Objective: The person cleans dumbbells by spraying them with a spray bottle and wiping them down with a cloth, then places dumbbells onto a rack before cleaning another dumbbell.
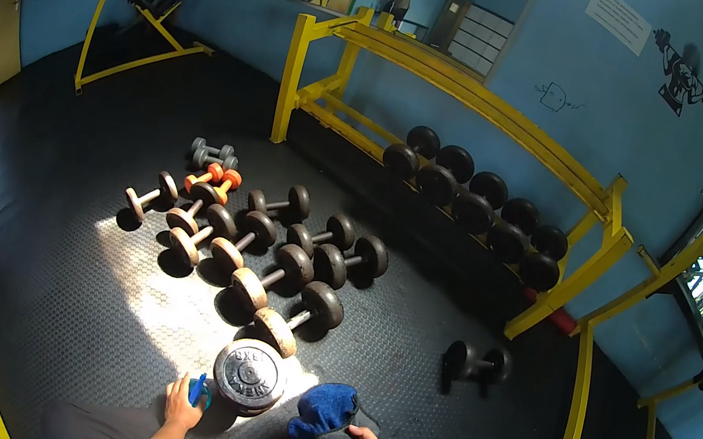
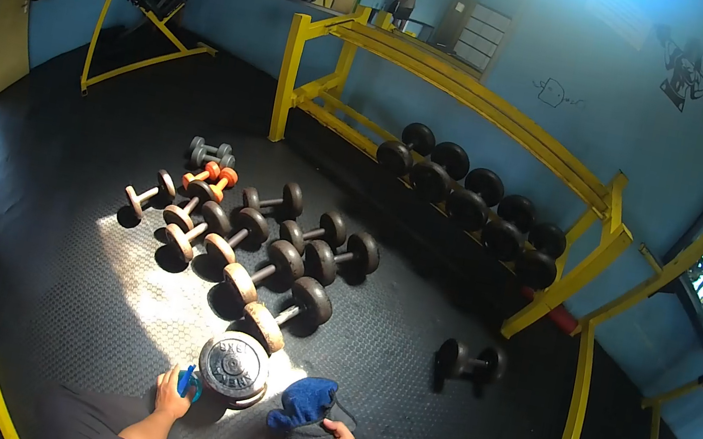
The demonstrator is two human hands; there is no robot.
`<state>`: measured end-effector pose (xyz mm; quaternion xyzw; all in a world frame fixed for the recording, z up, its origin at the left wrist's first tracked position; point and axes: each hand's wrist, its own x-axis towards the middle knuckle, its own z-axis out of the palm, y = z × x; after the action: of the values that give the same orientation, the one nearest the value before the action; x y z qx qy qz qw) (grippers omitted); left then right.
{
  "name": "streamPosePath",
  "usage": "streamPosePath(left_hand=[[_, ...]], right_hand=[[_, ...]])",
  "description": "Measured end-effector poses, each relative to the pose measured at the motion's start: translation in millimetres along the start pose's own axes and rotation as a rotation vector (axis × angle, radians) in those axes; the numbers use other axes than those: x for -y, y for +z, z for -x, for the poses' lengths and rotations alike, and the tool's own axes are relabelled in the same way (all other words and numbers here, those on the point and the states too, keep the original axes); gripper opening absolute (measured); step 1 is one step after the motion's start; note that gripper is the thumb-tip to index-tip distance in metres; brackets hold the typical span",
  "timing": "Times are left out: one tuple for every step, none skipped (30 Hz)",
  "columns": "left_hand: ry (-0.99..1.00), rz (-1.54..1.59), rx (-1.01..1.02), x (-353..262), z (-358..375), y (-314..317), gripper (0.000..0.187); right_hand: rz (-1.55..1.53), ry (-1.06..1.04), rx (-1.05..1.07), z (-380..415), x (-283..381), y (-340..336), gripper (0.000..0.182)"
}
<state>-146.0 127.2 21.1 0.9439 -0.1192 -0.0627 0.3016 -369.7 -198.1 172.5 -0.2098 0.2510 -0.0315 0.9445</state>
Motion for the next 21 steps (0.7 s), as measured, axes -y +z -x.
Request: streamPosePath(left_hand=[[0.065, -0.080, 0.011, 4, 0, -1, 0.087], [0.128, -0.159, 0.023, 6, 1, 1, 0.084], [0.120, -0.157, 0.027, 5, 1, 0, 0.084], [0.011, -0.141, 0.078, 3, -2, -3, 0.083], [-0.097, -0.124, 0.126, 3, -4, -4, 0.082], [-0.142, -0.152, 0.099, 2, -6, -3, 0.082], [-0.148, -0.155, 0.102, 1, -8, 0, 0.082], [-0.148, -0.147, 0.112, -2, -13, 3, 0.081], [-0.154, -0.142, 0.122, -9, -14, 0, 0.080], [-0.132, -0.075, 0.072, -6, -16, 8, 0.078], [-0.008, -0.025, -0.043, 4, -20, 23, 0.076], [-0.035, 0.057, -0.041, -14, -18, 13, 0.073], [-0.058, 0.139, -0.057, -18, -19, 10, 0.071], [0.107, 0.138, -0.161, -12, -23, 16, 0.070], [0.051, 0.100, -0.188, -26, -18, 6, 0.068], [-0.062, 0.107, -0.096, -47, -14, -16, 0.066], [-0.103, 0.119, -0.054, -38, -11, -12, 0.063], [-0.046, 0.152, -0.033, -46, -5, -26, 0.059], [0.017, 0.185, -0.006, -61, -1, -44, 0.056], [-0.026, 0.210, 0.061, -79, 6, -63, 0.053], [-0.067, 0.237, 0.130, -97, 13, -78, 0.050]], right_hand=[[0.003, 0.002, -0.003, -1, -2, -2, 0.047], [-0.010, -0.021, -0.046, -3, -5, -4, 0.047], [-0.025, -0.042, -0.090, -4, -8, -6, 0.047], [-0.023, -0.034, -0.093, -3, -12, -11, 0.047], [-0.029, -0.031, -0.112, -3, -16, -16, 0.047], [-0.037, -0.027, -0.132, -2, -19, -18, 0.047], [-0.038, -0.020, -0.135, -3, -20, -20, 0.047], [-0.056, -0.022, -0.132, -2, -22, -22, 0.047], [-0.075, -0.018, -0.131, -1, -26, -24, 0.047], [-0.097, -0.006, -0.133, -1, -27, -21, 0.046], [-0.075, -0.019, -0.157, -1, -27, -18, 0.045], [-0.077, -0.020, -0.169, -2, -28, -20, 0.044], [-0.079, -0.018, -0.177, -6, -29, -24, 0.044], [-0.069, -0.005, -0.152, -8, -29, -27, 0.043], [-0.062, -0.023, -0.163, -10, -27, -21, 0.041], [-0.061, -0.039, -0.170, -10, -26, -12, 0.041], [-0.060, -0.064, -0.173, -12, -23, -6, 0.041], [-0.058, -0.067, -0.163, -15, -22, -6, 0.040], [-0.060, -0.078, -0.156, -18, -21, -9, 0.040], [-0.070, -0.088, -0.143, -23, -21, -9, 0.039], [-0.079, -0.102, -0.141, -25, -19, -1, 0.038]])
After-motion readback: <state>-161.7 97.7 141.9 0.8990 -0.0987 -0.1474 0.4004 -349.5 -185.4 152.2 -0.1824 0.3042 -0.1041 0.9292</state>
